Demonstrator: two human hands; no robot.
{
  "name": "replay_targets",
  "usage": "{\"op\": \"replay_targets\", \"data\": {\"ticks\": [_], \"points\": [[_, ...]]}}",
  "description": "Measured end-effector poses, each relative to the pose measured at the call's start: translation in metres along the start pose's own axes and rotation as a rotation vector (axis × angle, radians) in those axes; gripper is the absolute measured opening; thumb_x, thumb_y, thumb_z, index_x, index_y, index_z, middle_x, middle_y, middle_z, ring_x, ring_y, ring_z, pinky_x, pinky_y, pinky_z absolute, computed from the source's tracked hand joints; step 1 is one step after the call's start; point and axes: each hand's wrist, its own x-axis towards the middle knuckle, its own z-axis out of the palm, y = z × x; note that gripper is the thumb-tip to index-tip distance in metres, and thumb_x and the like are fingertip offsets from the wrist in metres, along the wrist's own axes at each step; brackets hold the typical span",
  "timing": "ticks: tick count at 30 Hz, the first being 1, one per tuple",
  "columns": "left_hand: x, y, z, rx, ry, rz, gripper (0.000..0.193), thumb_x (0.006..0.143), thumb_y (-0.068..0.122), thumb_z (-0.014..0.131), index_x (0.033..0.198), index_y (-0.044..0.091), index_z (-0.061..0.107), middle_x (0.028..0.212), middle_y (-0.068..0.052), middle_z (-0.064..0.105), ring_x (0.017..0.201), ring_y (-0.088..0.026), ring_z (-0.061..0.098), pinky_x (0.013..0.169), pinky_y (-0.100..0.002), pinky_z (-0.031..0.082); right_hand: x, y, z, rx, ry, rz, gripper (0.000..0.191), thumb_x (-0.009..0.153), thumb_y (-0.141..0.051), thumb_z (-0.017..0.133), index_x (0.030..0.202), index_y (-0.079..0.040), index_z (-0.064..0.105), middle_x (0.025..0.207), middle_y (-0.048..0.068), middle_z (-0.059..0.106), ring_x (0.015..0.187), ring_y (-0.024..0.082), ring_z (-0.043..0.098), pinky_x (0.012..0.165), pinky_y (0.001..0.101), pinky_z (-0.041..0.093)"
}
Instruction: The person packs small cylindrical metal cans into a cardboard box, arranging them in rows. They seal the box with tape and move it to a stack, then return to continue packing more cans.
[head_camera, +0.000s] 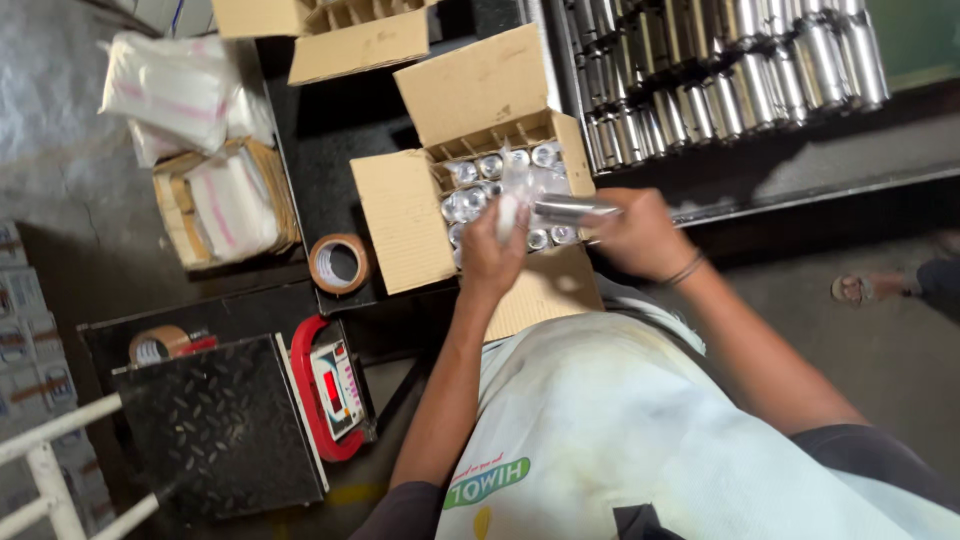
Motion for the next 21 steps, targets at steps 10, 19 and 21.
{"op": "replay_targets", "data": {"ticks": [10, 19, 21], "points": [[-0.012, -0.121, -0.028, -1.189, 0.325, -0.639, 0.023, 0.100, 0.026, 0.066, 0.093, 0.005, 0.059, 0.073, -0.006, 0.060, 0.053, -0.013, 0.051, 0.049, -0.030, 0.045, 0.078, 0.039, 0.127, 0.550, -0.316, 0.315, 0.052, 0.099, -0.030, 0.063, 0.147, -0.014, 0.057, 0.157, 0.007, 0.046, 0.135, 0.020, 0.051, 0.110, 0.0363, 0.039], [-0.069, -0.116, -0.051, -1.022, 0.260, -0.618, 0.019, 0.097, 0.019, 0.070, 0.094, 0.005, 0.057, 0.070, -0.006, 0.057, 0.050, -0.013, 0.050, 0.047, -0.029, 0.042, 0.233, -0.044, 0.156, -0.473, -0.694, -0.175, 0.034, 0.087, -0.036, 0.078, 0.107, -0.009, 0.072, 0.104, 0.016, 0.074, 0.095, 0.032, 0.072, 0.084, 0.0411, 0.056], [-0.072, -0.110, -0.053, -1.037, 0.279, -0.595, 0.018, 0.096, 0.015, 0.071, 0.095, 0.004, 0.058, 0.069, -0.006, 0.056, 0.051, -0.013, 0.051, 0.048, -0.030, 0.043, 0.229, -0.050, 0.156, -0.514, -0.545, -0.053, 0.036, 0.084, -0.036, 0.082, 0.105, -0.009, 0.070, 0.103, 0.014, 0.075, 0.096, 0.031, 0.071, 0.085, 0.0414, 0.056]]}}
